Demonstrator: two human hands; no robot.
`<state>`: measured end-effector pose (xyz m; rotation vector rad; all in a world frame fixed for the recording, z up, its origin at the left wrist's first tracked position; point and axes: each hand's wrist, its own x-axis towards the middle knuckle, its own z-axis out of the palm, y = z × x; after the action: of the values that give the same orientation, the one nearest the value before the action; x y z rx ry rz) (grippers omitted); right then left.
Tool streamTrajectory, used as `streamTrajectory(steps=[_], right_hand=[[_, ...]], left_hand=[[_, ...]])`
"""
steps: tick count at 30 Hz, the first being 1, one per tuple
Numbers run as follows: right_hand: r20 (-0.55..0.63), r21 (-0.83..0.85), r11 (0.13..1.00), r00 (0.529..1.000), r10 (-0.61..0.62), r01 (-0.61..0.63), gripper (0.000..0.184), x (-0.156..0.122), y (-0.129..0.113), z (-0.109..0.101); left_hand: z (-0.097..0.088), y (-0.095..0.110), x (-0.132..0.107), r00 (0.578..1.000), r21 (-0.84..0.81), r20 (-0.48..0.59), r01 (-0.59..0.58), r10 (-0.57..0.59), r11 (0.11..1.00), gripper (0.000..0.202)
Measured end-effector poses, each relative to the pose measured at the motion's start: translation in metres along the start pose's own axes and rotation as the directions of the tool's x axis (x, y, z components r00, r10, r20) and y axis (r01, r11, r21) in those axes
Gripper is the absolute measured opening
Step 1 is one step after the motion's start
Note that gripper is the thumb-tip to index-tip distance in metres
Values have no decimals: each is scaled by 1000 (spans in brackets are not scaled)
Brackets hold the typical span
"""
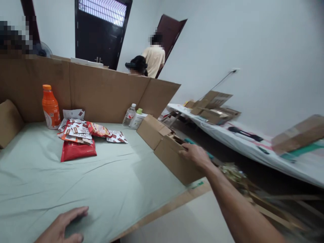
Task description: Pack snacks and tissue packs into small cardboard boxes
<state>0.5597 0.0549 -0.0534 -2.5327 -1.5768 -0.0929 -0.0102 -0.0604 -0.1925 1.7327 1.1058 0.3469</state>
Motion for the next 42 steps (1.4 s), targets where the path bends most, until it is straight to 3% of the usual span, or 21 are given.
streamTrajectory(steps=[4,6,9,12,14,16,18,21,23,26,27,28,32,34,37,40,42], right_hand=[[65,13,982,980,-187,187,20,-39,-33,-6],[110,73,931,925,-363,357,21,-72,-60,-10],[123,199,747,740,-662,635,20,-129,-110,-19],[94,316,540,541,-836,780,23,-176,-153,-32],[108,478,410,411,-905,777,23,-192,-170,-42],[150,649,339,323,-934,681,24,-192,-179,-50],[208,729,362,316,-926,581,31,-182,-183,-53],[296,719,430,320,-900,546,39,-163,-184,-52],[338,707,426,259,-905,565,49,-154,-182,-52],[342,726,347,126,-931,594,74,-150,-181,-55],[332,726,325,104,-937,607,75,-149,-182,-55],[320,715,314,107,-941,625,73,-149,-183,-55],[285,596,346,212,-935,725,68,-142,-196,-47],[309,562,345,196,-931,752,76,-135,-206,-40],[375,535,324,125,-919,780,89,-128,-223,-33],[452,435,309,91,-887,846,78,-134,-236,-30],[479,332,295,110,-871,896,69,-144,-242,-29]], left_hand=[[-11,17,3,990,35,-123,-67,71,997,63],[-13,26,5,977,60,-177,-112,121,992,68],[-14,35,8,953,40,-240,-178,182,983,89],[-15,38,14,934,-28,-271,-247,231,969,119],[-17,37,18,931,-71,-274,-271,242,960,135],[-20,34,22,938,-111,-253,-271,236,956,144],[-24,31,25,944,-143,-234,-270,232,952,148],[-28,31,29,942,-159,-229,-285,245,945,147],[-30,32,30,937,-159,-223,-305,267,939,140],[-32,28,30,933,-107,-232,-306,276,946,130],[-32,25,31,932,-77,-240,-298,273,951,129],[-32,20,31,930,-45,-252,-289,269,956,128],[-31,3,36,924,38,-262,-281,280,959,126],[-30,0,37,923,49,-258,-283,286,958,123],[-31,3,37,921,53,-261,-284,287,957,124],[-33,10,38,922,62,-258,-281,287,958,127],[-33,16,37,925,36,-251,-285,285,958,125]])
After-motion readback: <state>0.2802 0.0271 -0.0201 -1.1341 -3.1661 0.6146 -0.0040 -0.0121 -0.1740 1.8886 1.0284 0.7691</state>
